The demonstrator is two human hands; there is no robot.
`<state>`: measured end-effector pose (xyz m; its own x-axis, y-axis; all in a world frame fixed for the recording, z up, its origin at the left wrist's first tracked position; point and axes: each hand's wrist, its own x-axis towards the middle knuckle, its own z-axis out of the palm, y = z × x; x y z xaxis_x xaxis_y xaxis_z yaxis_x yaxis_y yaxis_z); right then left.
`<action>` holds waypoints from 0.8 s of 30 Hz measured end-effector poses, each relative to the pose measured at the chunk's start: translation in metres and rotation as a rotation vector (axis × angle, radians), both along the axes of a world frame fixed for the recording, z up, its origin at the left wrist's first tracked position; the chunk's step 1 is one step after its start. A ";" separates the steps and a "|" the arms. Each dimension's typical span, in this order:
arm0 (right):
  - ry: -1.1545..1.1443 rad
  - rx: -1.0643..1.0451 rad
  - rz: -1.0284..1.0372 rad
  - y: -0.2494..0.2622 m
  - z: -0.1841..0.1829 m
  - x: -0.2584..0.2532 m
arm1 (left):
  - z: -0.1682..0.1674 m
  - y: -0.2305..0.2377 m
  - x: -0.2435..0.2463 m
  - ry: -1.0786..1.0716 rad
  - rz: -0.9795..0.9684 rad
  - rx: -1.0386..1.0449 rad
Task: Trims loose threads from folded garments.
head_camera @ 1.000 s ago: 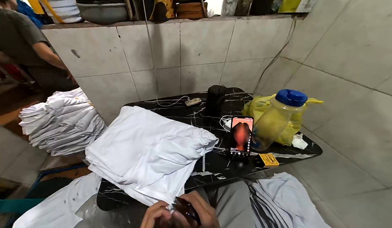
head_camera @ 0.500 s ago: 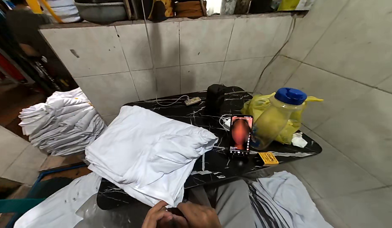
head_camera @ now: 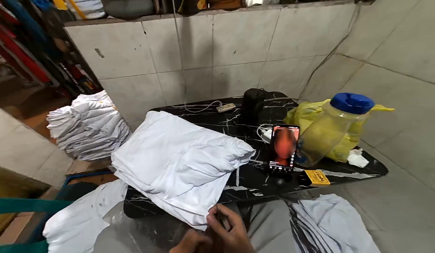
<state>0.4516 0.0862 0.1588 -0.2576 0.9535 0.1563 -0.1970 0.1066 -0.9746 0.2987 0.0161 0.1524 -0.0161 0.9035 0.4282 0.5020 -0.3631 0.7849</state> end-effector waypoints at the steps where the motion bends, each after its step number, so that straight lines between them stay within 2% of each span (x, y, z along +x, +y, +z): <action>1: 0.021 -0.044 0.006 0.001 -0.001 0.001 | 0.000 -0.004 -0.003 0.135 -0.074 -0.151; 3: 0.095 -0.228 0.012 -0.001 -0.001 0.000 | -0.002 -0.004 -0.010 0.313 -0.276 -0.389; 4: 0.130 -0.306 0.024 -0.002 0.000 0.000 | -0.006 -0.004 -0.013 0.332 -0.313 -0.402; 6: 0.177 -0.394 0.031 -0.002 0.003 0.000 | -0.010 -0.003 -0.018 0.242 -0.238 -0.254; 10: 0.191 -0.444 0.029 -0.004 0.006 0.000 | 0.004 0.008 -0.027 0.025 0.000 0.084; 13: 0.120 -0.354 -0.013 -0.007 0.007 -0.001 | 0.004 0.017 -0.032 0.141 0.117 0.070; 16: -0.073 -0.133 -0.044 -0.016 0.019 -0.003 | 0.011 0.019 -0.019 0.309 0.122 -0.068; 18: -0.114 -0.028 -0.034 -0.020 0.023 -0.005 | 0.019 0.025 -0.010 0.351 0.084 -0.107; 21: -0.175 0.026 -0.144 -0.018 0.015 -0.002 | 0.035 0.044 -0.020 0.240 -0.006 -0.136; 24: -0.441 0.017 -0.229 -0.010 0.004 0.012 | 0.041 0.075 -0.034 0.026 -0.008 0.081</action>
